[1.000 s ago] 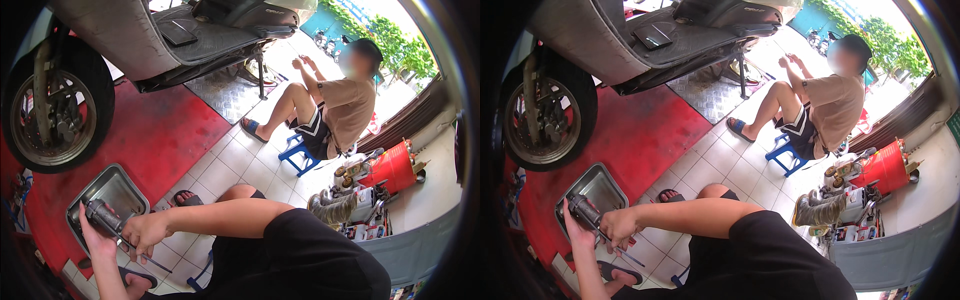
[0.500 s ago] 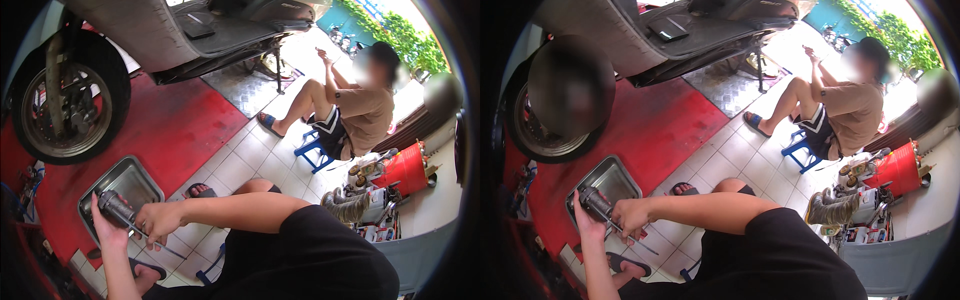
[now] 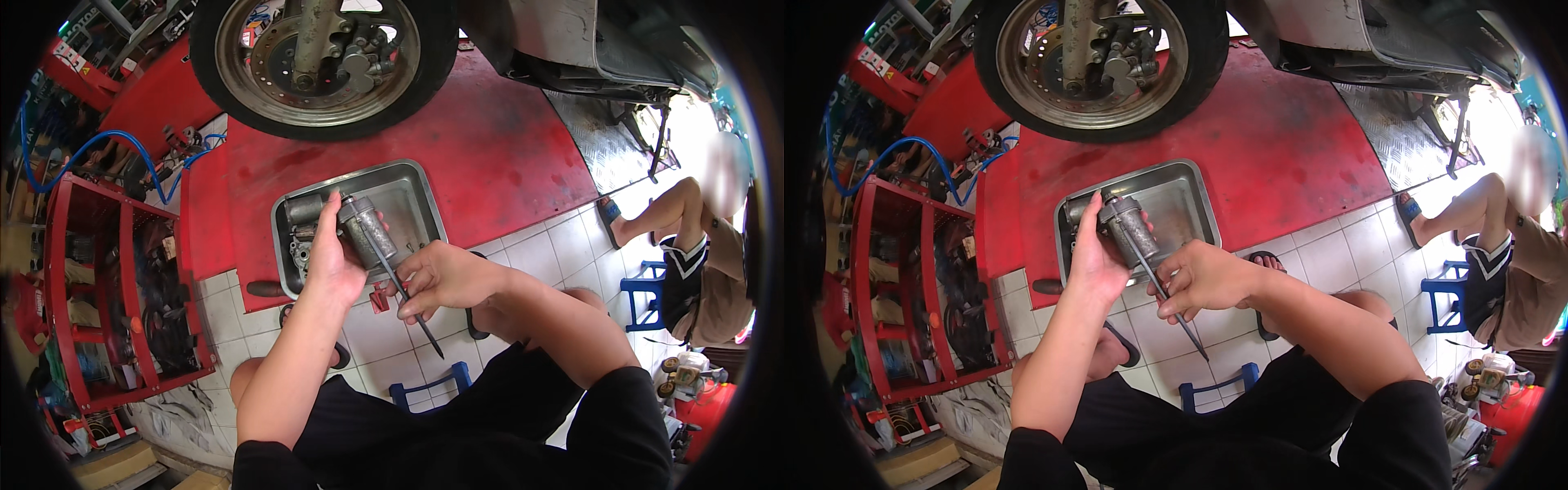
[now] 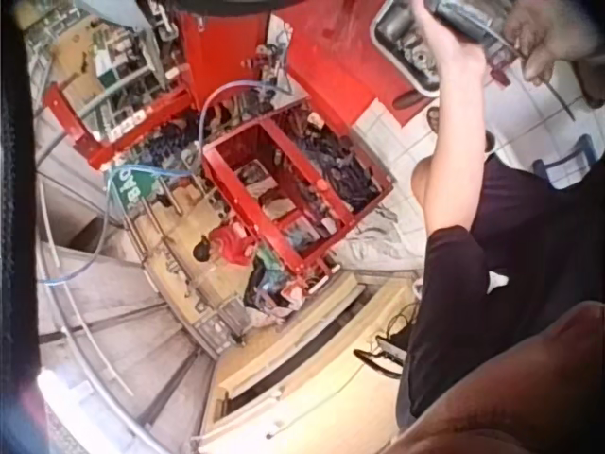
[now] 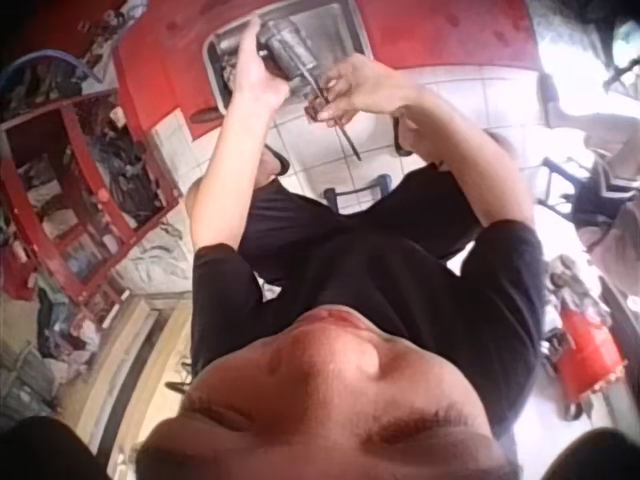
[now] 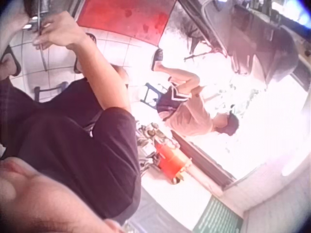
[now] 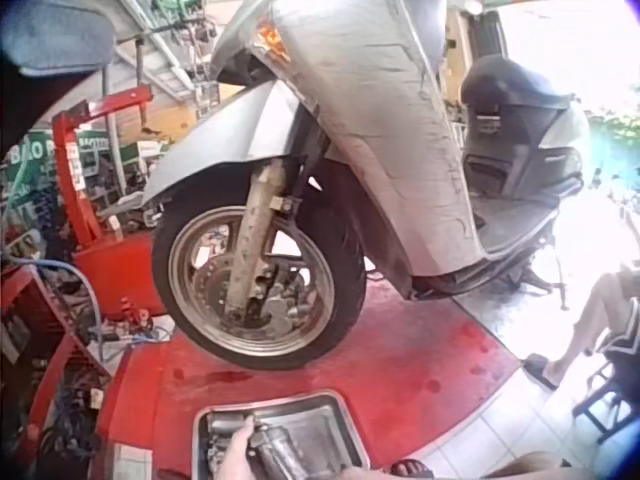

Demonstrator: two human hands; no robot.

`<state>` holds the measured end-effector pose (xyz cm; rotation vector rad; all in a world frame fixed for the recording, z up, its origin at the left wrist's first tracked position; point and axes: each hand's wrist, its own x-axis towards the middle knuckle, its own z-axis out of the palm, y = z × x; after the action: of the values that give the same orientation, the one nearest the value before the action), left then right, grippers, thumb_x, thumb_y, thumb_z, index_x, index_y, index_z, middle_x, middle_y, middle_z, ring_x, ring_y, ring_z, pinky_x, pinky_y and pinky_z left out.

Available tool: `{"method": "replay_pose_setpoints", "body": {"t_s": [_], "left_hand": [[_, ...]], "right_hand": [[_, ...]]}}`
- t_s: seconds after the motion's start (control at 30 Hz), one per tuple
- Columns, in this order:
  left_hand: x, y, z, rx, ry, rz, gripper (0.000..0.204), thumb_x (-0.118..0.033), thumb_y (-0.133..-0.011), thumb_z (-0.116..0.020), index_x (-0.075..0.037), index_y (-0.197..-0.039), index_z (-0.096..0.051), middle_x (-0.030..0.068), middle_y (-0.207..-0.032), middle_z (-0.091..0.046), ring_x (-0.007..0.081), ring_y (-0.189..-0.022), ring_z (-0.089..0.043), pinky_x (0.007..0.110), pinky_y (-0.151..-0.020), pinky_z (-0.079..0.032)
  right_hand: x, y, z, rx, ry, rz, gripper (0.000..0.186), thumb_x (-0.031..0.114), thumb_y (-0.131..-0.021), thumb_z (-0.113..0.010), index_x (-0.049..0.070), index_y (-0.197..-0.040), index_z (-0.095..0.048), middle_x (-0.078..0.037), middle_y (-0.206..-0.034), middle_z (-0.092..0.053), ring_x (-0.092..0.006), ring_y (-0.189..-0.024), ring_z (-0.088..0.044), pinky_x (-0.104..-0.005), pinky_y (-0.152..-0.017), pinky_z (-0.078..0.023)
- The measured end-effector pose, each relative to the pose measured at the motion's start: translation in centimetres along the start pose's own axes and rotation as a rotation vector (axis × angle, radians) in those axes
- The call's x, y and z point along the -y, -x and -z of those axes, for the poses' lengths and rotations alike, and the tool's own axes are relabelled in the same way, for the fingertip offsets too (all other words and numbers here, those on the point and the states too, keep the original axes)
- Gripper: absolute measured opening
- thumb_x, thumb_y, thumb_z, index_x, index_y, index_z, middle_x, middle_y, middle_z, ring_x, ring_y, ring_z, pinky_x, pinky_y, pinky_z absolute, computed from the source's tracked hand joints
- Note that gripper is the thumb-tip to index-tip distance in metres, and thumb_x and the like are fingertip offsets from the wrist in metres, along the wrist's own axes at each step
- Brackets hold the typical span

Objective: The person sits on a low stool in a workshop and uses a screwdriver to disassemble a cylindrical mechanical part, likely a starter motor, over a metal tray. They remove screws and separate the housing to expose internal components, placing the disassembled pieces into the tray.

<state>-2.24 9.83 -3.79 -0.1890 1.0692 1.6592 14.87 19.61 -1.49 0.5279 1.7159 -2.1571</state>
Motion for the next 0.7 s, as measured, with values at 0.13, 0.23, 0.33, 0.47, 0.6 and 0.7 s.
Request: {"method": "replay_pose_setpoints", "body": {"t_s": [0.13,0.23,0.33,0.47,0.6,0.7], "left_hand": [[0.0,0.2,-0.5,0.002,-0.006,0.018,0.050,-0.057,-0.094,-0.058,-0.009,-0.106,-0.062,0.0108,-0.094,-0.068,0.0252,-0.088,-0.065,0.039,-0.084,-0.053],[0.0,0.0,-0.4,0.004,-0.009,0.021,0.049,-0.057,-0.094,-0.057,-0.009,-0.106,-0.062,0.0106,-0.094,-0.068,0.0251,-0.088,-0.065,0.039,-0.084,-0.053],[0.1,0.0,-0.5,-0.004,-0.001,0.042,0.050,-0.057,-0.095,-0.057,-0.009,-0.107,-0.062,0.0107,-0.094,-0.068,0.0250,-0.088,-0.065,0.039,-0.084,-0.053],[0.1,-0.1,-0.3,0.017,-0.017,0.029,0.050,-0.057,-0.095,-0.056,-0.008,-0.107,-0.062,0.0107,-0.094,-0.068,0.0251,-0.087,-0.066,0.039,-0.083,-0.053],[-0.1,-0.1,-0.1,0.014,-0.003,0.030,0.050,-0.057,-0.095,-0.057,-0.008,-0.107,-0.062,0.0110,-0.095,-0.069,0.0253,-0.087,-0.066,0.039,-0.083,-0.053],[0.0,-0.1,-0.1,0.009,0.005,0.032,0.050,-0.056,-0.095,-0.057,-0.008,-0.106,-0.062,0.0114,-0.095,-0.069,0.0255,-0.087,-0.066,0.039,-0.083,-0.053]], "right_hand": [[0.6,0.4,0.4,-0.015,0.150,-0.027,0.023,0.008,-0.089,-0.072,-0.007,-0.107,-0.066,-0.012,-0.089,-0.073,-0.0168,-0.081,-0.071,-0.0282,-0.069,-0.055],[-0.3,0.1,0.4,0.007,0.018,0.057,0.027,0.010,-0.086,-0.076,-0.006,-0.105,-0.066,-0.011,-0.086,-0.073,-0.0155,-0.076,-0.070,-0.0278,-0.066,-0.055],[-0.2,0.3,-0.1,0.013,-0.128,0.071,0.030,0.013,-0.084,-0.079,-0.005,-0.104,-0.067,-0.010,-0.084,-0.072,-0.0140,-0.073,-0.069,-0.0277,-0.065,-0.054],[0.6,0.4,0.3,0.004,0.054,-0.015,0.027,0.013,-0.087,-0.077,-0.004,-0.106,-0.068,-0.011,-0.090,-0.073,-0.0138,-0.078,-0.069,-0.0283,-0.073,-0.054],[0.8,0.1,0.4,0.016,0.220,0.035,0.026,0.012,-0.087,-0.076,-0.005,-0.105,-0.067,-0.011,-0.090,-0.072,-0.0142,-0.079,-0.069,-0.0292,-0.074,-0.056],[-0.6,-0.1,0.0,0.034,-0.028,0.114,0.026,0.014,-0.086,-0.078,-0.004,-0.101,-0.068,-0.008,-0.084,-0.071,-0.0134,-0.074,-0.067,-0.0292,-0.070,-0.055]]}}
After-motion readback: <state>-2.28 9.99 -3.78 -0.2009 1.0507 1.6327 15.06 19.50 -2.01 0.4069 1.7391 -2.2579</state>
